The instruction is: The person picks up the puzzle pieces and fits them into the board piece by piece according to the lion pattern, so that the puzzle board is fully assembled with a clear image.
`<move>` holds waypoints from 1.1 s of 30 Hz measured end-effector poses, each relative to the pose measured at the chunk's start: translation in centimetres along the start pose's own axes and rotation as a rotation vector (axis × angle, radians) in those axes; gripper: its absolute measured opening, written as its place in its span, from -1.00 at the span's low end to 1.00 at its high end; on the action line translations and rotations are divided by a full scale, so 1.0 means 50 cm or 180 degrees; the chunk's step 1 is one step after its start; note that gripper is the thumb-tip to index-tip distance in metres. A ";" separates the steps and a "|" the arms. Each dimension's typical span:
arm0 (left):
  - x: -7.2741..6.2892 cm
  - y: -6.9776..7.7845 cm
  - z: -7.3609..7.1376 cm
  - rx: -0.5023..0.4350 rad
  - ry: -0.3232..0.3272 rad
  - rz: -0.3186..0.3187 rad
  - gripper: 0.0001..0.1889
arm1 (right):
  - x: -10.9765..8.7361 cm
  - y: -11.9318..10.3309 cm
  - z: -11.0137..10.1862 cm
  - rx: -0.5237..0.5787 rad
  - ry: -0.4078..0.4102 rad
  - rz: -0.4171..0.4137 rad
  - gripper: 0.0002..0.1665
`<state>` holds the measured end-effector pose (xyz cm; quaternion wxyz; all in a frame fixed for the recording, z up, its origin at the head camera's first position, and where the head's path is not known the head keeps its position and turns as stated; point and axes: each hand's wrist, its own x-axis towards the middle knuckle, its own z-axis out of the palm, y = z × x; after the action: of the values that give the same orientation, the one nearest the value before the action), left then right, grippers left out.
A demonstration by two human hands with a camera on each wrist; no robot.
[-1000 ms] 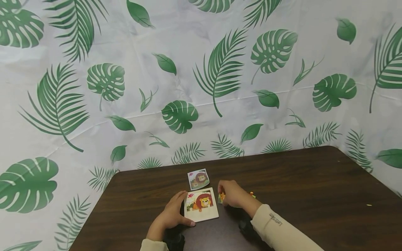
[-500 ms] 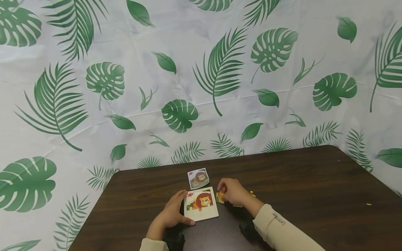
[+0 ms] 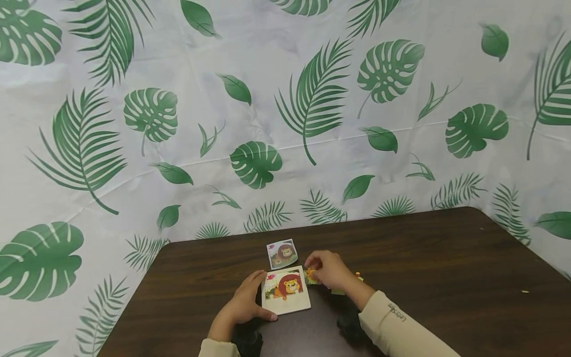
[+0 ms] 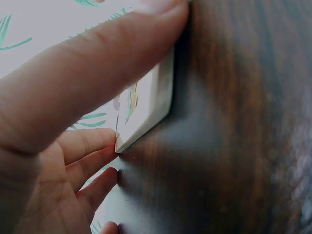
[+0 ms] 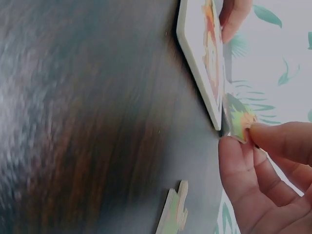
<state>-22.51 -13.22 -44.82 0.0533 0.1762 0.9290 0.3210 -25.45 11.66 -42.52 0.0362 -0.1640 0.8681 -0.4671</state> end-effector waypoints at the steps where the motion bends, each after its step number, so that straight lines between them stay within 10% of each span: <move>1: 0.000 0.000 0.000 0.0001 0.0001 0.0003 0.10 | 0.000 0.000 0.001 0.0049 0.0005 0.0009 -0.78; 33: 0.001 -0.002 -0.002 -0.0052 -0.0040 -0.0022 0.11 | 0.011 -0.023 0.055 0.0523 -0.0443 -0.0265 -0.77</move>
<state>-22.60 -13.33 -44.82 0.0618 0.1746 0.9266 0.3272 -25.07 8.71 -43.08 0.0903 -0.2284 0.8147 -0.5253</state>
